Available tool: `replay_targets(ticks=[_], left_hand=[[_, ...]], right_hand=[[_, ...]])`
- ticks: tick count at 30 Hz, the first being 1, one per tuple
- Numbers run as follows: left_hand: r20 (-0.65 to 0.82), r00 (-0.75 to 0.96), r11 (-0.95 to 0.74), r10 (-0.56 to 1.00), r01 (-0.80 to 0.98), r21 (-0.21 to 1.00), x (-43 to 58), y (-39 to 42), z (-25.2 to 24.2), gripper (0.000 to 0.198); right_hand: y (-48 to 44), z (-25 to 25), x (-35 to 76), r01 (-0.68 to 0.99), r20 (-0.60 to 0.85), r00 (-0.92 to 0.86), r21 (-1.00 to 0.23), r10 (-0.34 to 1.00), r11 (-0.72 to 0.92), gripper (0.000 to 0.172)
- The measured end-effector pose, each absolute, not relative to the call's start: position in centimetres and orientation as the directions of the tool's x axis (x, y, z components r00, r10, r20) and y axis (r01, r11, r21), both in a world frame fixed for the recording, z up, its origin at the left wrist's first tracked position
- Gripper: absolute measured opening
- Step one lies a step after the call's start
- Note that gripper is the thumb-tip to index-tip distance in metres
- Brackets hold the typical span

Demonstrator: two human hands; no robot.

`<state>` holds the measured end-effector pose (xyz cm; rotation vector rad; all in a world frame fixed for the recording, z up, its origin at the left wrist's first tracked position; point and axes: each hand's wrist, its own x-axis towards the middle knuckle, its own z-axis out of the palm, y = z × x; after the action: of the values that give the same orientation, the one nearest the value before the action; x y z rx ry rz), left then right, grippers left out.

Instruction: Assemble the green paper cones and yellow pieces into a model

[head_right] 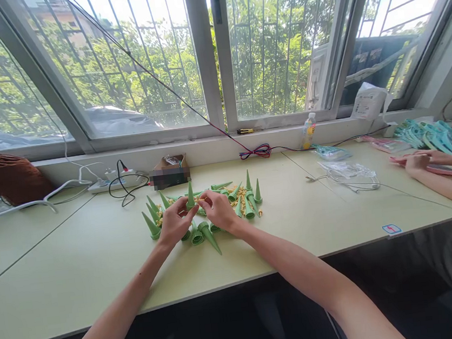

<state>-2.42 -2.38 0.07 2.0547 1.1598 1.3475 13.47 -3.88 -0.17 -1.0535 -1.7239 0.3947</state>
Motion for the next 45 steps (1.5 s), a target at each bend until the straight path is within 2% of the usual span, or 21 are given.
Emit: replay_targets(ticks=[15,27,31,39,45], left_hand=[[0.550,0.185,-0.569,0.815,0.443,0.693,-2.24,-2.85,0.45,0.027],[0.549,0.203,-0.577,0.811,0.433,0.693,-2.23,-2.99,0.60,0.026],[0.551,0.206,-0.581,0.809,0.426,0.694,-2.26,-2.90,0.53,0.027],[0.552,0.193,-0.576,0.811,0.423,0.699,-2.40,-2.55,0.22,0.027],[0.557,0.197,-0.582,0.807,0.426,0.692,-2.38,-2.61,0.31,0.026]], right_hand=[[-3.68,-0.27,13.51,0.467,0.580,-0.068,-0.701,0.812,0.539,0.025],[-3.44,-0.35,13.57,0.492,0.564,-0.063,-0.701,0.823,0.517,0.047],[-3.74,-0.06,13.53,0.479,0.542,-0.077,-0.716,0.837,0.508,0.048],[-3.85,-0.13,13.55,0.490,0.557,-0.128,-0.684,0.821,0.541,0.035],[-3.74,-0.18,13.51,0.499,0.550,-0.117,-0.687,0.827,0.528,0.043]])
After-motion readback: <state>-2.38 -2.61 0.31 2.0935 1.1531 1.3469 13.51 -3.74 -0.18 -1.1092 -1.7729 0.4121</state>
